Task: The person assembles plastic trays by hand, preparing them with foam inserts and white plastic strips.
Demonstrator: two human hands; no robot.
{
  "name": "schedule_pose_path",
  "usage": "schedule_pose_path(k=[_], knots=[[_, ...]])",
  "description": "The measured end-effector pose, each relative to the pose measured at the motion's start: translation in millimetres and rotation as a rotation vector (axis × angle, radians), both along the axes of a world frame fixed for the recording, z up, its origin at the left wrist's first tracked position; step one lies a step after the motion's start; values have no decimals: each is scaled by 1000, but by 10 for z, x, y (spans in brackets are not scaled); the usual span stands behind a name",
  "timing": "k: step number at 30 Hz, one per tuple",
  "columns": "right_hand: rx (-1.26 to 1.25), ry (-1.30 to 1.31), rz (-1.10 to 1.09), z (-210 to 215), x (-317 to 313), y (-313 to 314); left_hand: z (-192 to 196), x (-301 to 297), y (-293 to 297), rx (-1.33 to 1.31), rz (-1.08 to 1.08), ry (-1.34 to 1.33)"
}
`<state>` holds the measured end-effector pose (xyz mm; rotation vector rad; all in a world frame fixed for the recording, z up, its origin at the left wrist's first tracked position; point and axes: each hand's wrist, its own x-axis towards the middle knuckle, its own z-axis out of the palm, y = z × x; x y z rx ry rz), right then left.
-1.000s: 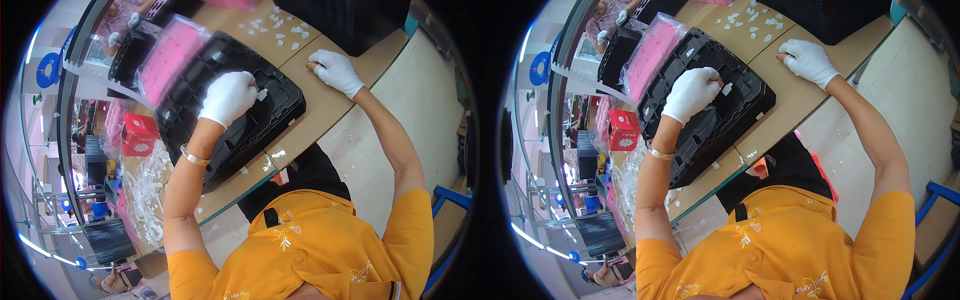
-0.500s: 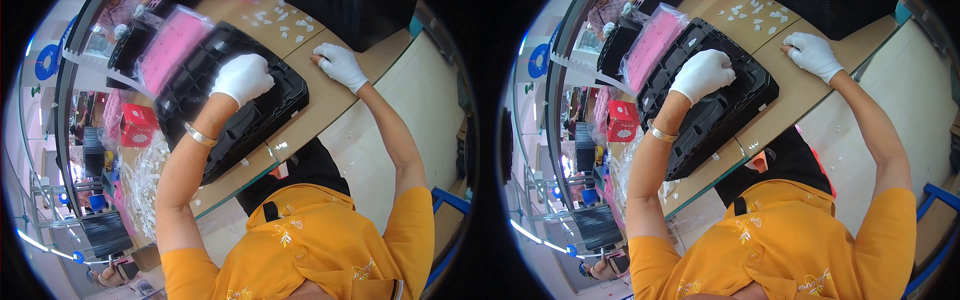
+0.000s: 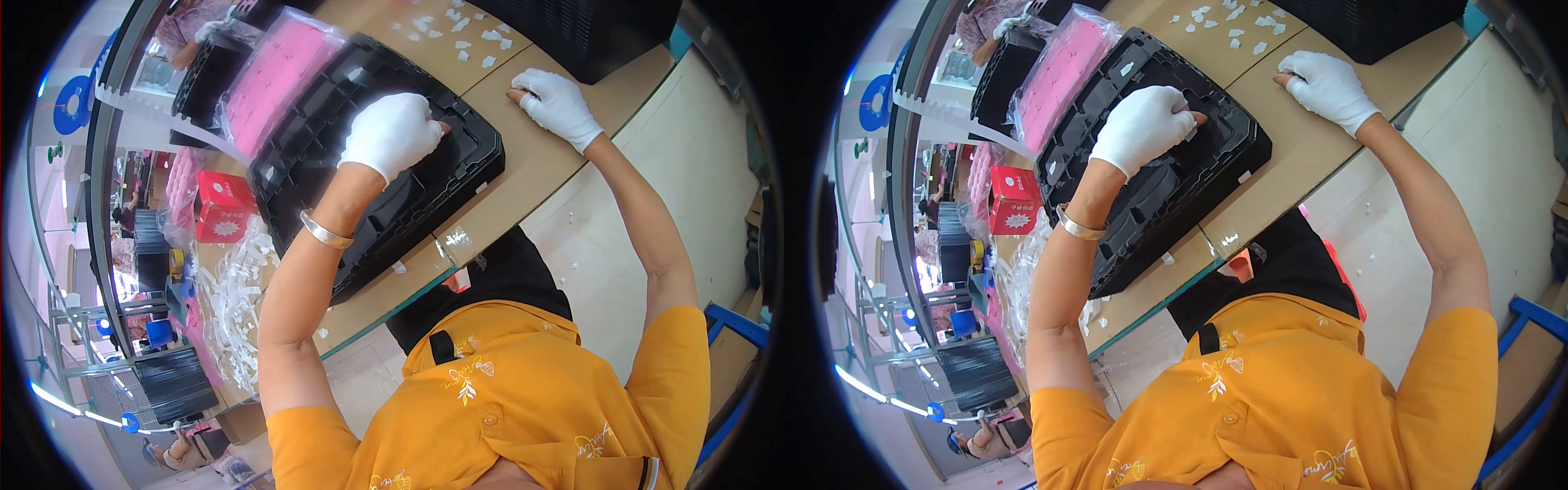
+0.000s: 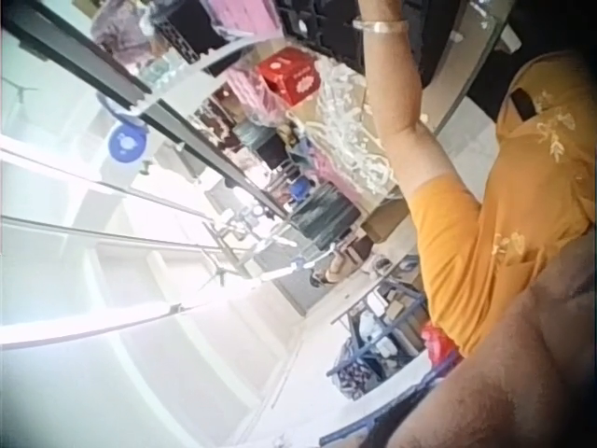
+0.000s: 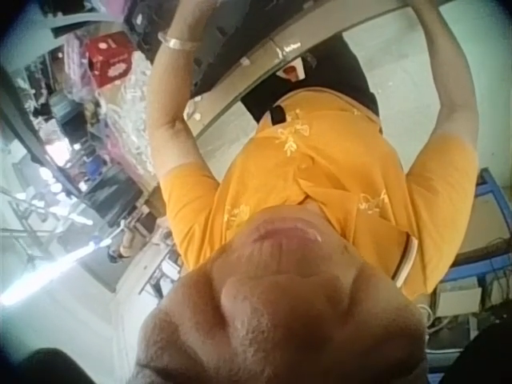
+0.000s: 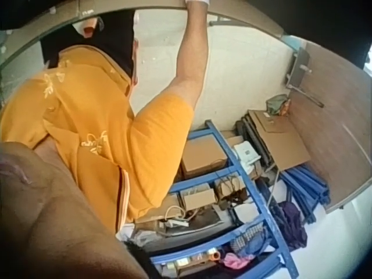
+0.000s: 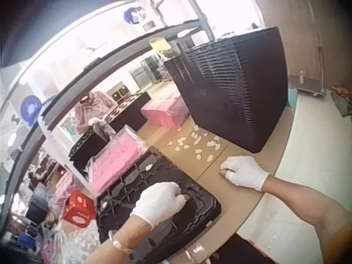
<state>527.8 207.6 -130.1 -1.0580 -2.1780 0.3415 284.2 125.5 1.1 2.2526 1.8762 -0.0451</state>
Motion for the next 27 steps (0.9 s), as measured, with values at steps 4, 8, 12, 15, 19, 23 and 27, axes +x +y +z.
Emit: schedule_pose_path(k=[4, 8, 12, 15, 19, 23, 27], knots=[[12, -32, -13, -20, 3, 18, -43, -56, -15, -3, 3, -36], [11, -33, -8, -14, -13, 32, -107, -156, -94, 17, 51, -203], [8, -39, -16, -5, -6, 21, -111, -249, -263, 8, 163, -432], [-15, -34, -14, -1, -2, 35, 26, -326, -427, 20, 350, -707], [31, -22, 5, 26, -34, 47, 221, -847, -227, 172, 467, -783], [-13, -32, -18, 22, -23, 56, 151, -1170, 265, 214, 437, -761], [-28, -23, -22, 69, -30, 19, -20, -1195, 746, 209, 331, -541]])
